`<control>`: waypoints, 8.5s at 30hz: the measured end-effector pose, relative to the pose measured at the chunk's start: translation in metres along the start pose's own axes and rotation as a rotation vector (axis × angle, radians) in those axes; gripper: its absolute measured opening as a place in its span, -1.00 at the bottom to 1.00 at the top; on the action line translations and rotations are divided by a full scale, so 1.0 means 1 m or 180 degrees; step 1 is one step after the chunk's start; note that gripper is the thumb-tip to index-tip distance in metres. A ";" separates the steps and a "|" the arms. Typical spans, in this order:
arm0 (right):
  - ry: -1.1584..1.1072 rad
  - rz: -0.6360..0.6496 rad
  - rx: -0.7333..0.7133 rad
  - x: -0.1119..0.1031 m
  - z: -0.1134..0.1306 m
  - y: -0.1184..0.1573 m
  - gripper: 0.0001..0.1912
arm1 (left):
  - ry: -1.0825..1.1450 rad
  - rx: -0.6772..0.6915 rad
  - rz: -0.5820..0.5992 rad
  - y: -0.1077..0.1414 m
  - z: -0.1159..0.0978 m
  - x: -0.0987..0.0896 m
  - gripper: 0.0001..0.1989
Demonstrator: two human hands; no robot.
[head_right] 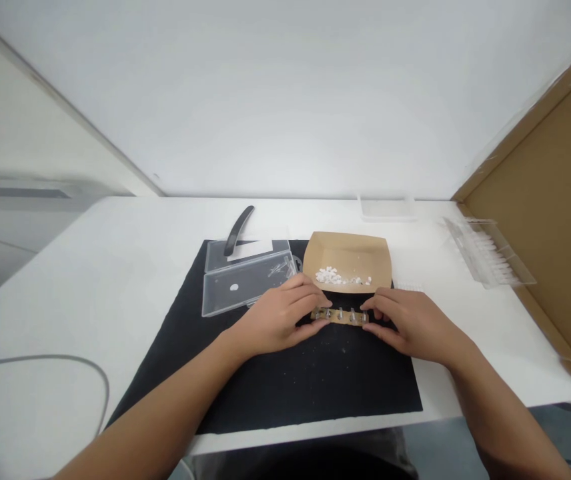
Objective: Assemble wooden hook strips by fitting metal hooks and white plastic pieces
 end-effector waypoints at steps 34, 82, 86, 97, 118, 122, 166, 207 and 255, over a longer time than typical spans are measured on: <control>0.0116 -0.0001 0.0003 0.001 0.001 0.001 -0.75 | 0.0212 0.0139 -0.0192 0.000 -0.003 0.001 -0.94; 0.0050 -0.0024 -0.0046 0.001 0.003 0.001 -0.73 | 0.0074 0.0082 -0.0242 0.000 -0.002 0.001 -0.92; 0.0029 -0.0018 -0.0044 0.000 0.004 0.000 -0.74 | 0.0056 0.0124 -0.0243 0.000 -0.003 0.002 -0.93; 0.0034 -0.0038 -0.0063 0.001 0.004 0.000 -0.74 | 0.0027 0.0131 -0.0228 0.000 -0.004 0.002 -0.95; -0.0112 0.0061 -0.0051 0.000 0.006 -0.001 -0.76 | -0.0033 0.0125 -0.0237 -0.001 -0.006 0.002 -0.94; -0.0088 0.0027 -0.0037 -0.001 0.004 0.000 -0.75 | -0.0037 0.0121 -0.0231 0.000 -0.006 0.002 -0.93; -0.0121 0.0072 0.0018 0.003 0.001 -0.001 -0.77 | -0.0755 0.0434 -0.0057 -0.001 -0.018 0.009 -0.82; -0.0120 0.0066 0.0064 0.002 0.001 -0.003 -0.75 | -0.0685 0.0194 0.0083 0.001 -0.010 0.014 -0.85; 0.0017 0.0477 0.0416 0.023 -0.010 -0.005 -0.80 | -0.0627 -0.0362 0.0608 0.004 0.006 0.028 -0.79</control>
Point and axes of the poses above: each hand's wrist, its own y-axis away from the middle knuckle, its own x-axis out of the palm, z = x × y, the point moved 8 cm from there along -y, towards the middle knuckle, and after that the axes turned 5 degrees about -x, right-handed, at the moved point
